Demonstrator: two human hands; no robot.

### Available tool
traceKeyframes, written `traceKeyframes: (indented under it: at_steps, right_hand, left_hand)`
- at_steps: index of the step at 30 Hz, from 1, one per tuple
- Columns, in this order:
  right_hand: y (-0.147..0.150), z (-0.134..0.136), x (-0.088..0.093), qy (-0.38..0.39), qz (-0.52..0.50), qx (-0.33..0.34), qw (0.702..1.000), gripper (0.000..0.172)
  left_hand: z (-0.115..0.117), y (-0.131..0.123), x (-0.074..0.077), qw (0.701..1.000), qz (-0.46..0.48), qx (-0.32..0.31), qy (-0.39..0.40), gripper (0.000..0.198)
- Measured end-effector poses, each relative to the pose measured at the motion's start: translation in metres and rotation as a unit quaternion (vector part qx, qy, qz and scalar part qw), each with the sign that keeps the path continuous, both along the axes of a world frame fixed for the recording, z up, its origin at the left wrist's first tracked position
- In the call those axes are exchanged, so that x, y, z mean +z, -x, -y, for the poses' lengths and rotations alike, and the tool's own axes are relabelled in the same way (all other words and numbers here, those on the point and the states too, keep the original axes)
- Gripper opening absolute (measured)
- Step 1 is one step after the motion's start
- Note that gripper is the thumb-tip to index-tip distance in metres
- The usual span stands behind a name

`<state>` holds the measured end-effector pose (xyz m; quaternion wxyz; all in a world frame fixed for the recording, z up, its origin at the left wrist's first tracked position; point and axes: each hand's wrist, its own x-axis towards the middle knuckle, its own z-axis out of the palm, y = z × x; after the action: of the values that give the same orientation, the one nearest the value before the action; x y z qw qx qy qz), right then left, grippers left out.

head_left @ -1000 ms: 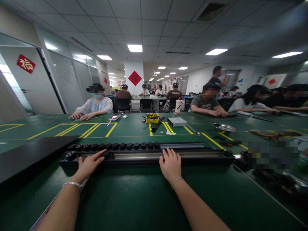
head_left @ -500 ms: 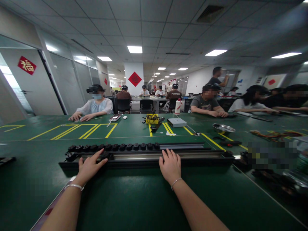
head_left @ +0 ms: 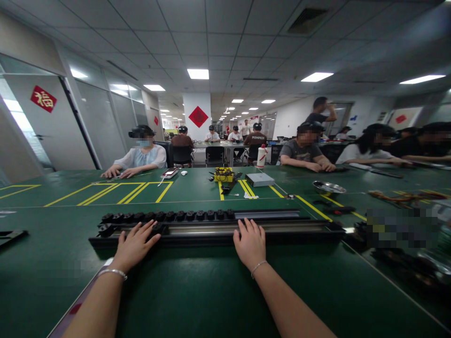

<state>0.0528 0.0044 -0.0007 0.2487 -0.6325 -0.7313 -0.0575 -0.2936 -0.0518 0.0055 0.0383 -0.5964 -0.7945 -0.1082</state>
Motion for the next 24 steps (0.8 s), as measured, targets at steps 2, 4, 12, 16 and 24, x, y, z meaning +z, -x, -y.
traceKeyframes:
  at_steps: [2,4,12,16,24]
  right_hand:
    - [0.0,-0.0002,-0.0001,0.0,0.001,0.0,1.0,0.046]
    - [-0.0001,-0.0005,-0.0004,-0.001,-0.001,0.001,1.0,0.046]
    - [-0.0006,-0.0009,-0.0031,-0.012,-0.009,0.006,1.0,0.045]
    - [-0.001,-0.0008,-0.0036,-0.014,-0.013,0.006,1.0,0.045]
    - [-0.0007,-0.001,-0.003,-0.014,-0.013,0.006,1.0,0.045]
  left_hand:
    - [0.0,0.0002,0.0001,1.0,-0.001,-0.003,0.011,0.055]
    - [0.0002,0.0001,0.0006,1.0,-0.005,-0.005,0.018,0.057]
    - [0.0008,-0.0028,0.0041,0.999,-0.01,-0.002,0.035,0.059]
    - [0.0004,-0.0022,0.0043,0.999,-0.01,-0.008,0.042,0.061]
    - [0.001,-0.003,0.005,0.999,-0.018,-0.011,0.038,0.061]
